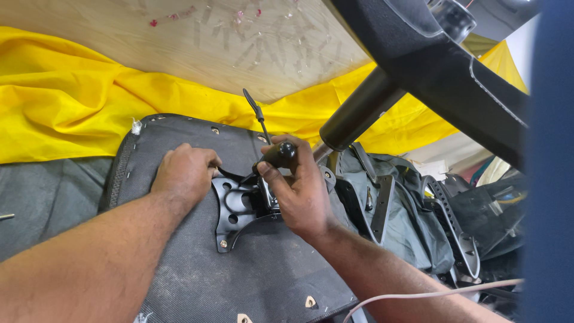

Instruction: The person uses a screwdriver to tighten screws into a metal bracket attached to an office chair seat. They then place a second metal bracket over the first and continue to secure it with screws.

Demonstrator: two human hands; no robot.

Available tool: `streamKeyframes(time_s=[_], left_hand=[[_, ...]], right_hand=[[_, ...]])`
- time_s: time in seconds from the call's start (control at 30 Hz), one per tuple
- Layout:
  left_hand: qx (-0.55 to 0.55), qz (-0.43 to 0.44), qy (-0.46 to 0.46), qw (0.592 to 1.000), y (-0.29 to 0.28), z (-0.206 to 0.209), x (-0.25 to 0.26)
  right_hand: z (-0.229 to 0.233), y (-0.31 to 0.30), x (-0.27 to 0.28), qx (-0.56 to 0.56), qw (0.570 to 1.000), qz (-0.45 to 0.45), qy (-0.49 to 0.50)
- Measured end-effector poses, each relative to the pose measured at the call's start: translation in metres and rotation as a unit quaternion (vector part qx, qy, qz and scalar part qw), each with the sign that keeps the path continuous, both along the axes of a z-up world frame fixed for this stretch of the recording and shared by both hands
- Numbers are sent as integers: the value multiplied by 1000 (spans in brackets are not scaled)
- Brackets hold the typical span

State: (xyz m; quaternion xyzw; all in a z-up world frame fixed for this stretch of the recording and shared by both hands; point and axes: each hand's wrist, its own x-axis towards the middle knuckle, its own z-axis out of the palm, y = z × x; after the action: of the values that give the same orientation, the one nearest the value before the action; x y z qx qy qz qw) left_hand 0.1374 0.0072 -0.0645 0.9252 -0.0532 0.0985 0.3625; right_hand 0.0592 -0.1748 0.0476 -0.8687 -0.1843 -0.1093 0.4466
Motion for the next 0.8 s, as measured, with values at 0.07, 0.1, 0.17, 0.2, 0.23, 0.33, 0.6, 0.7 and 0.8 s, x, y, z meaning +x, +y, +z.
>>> streamKeyframes(time_s=[0.07,0.1,0.17,0.2,0.23,0.33,0.6,0.7,0.8], left_hand=[[20,24,-19,999,1,-1,-1],[33,32,-44,998,0,-3,-2],[28,40,-26,998,-2,-6,1],[10,39,17,999,-2,-6,6],[-5,41,59,997,1,-6,10],[-35,33,80,996,5,-9,22],[-64,35,66,995,3,-19,19],[-55,41,75,995,6,-14,18],[-47,37,83,995,3,-11,18]], right_hand=[[2,2,4,-67,997,-42,-17],[3,1,7,-47,998,-52,1],[4,1,14,-5,997,-71,37],[6,1,18,39,998,-50,24],[8,3,23,87,996,-26,12],[12,11,36,152,988,17,-22],[10,22,58,124,990,60,-24],[6,24,61,102,992,76,-22],[4,21,61,78,995,63,-17]])
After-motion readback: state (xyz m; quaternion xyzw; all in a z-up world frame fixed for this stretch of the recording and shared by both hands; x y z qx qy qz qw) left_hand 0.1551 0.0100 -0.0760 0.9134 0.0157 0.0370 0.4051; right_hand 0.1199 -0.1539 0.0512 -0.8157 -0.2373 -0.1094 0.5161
